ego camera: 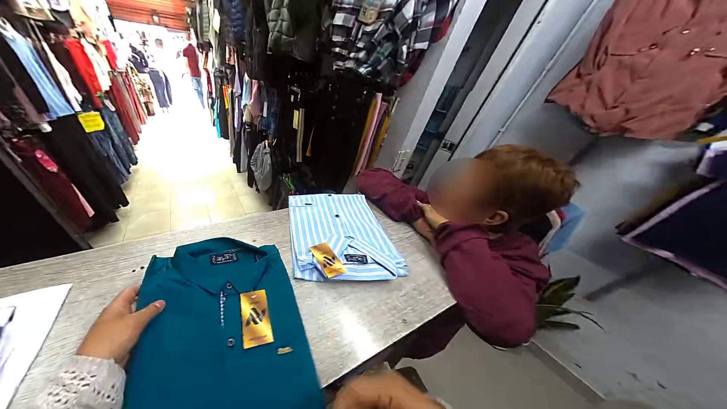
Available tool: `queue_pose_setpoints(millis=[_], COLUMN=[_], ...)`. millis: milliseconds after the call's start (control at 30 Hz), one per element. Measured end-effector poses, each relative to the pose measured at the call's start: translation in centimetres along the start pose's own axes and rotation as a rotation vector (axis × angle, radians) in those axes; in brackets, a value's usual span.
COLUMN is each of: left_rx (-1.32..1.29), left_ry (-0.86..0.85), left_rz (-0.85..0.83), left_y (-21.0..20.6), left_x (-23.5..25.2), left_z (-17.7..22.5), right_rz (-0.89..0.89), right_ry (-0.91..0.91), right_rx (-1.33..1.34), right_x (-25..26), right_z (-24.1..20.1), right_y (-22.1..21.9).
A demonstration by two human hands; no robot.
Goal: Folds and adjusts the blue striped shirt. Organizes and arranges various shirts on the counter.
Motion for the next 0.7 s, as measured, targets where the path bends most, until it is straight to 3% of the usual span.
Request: queue_pose_setpoints(millis=[67,167,333,500,700], left_rx=[0.044,0.075,0.074,0.081,0.047], left_ry=[0.001,-0.033,-0.026,0.002,0.033], left_rz=[0.073,0.163,0.153,0.122,0.083], left_y=[1.4,2.7,3.6,4.3,4.2], left_x=[0.7,-1.0,-1.4,-0.6,-0.4], left_z=[-0.5,0.0,-0.7,-1.7,-1.9], right_rz=[0.182,0.376,0.335,0.246,0.093], right_ry=[0.049,-0.072,-0.221,-0.553,-0.695], right_rx=[-0.169,-0.435,-0.607,-0.666,-0.789], right_x=[0.3,2.5,10.0,17.8,17.6], right_z=[0.5,1.5,1.5,6.3,8.4], right_y=[5.1,11.1,15.8,16.2,13.4])
Point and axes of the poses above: each hand's wrist, its own x-axis towards the middle knuckle, its own y-axis out of the back of the hand, z = x × y, the point moved 8 cm from there along x, towards the middle knuckle, and after that the axes turned 11 degrees about -z, right-handed, at the moved point
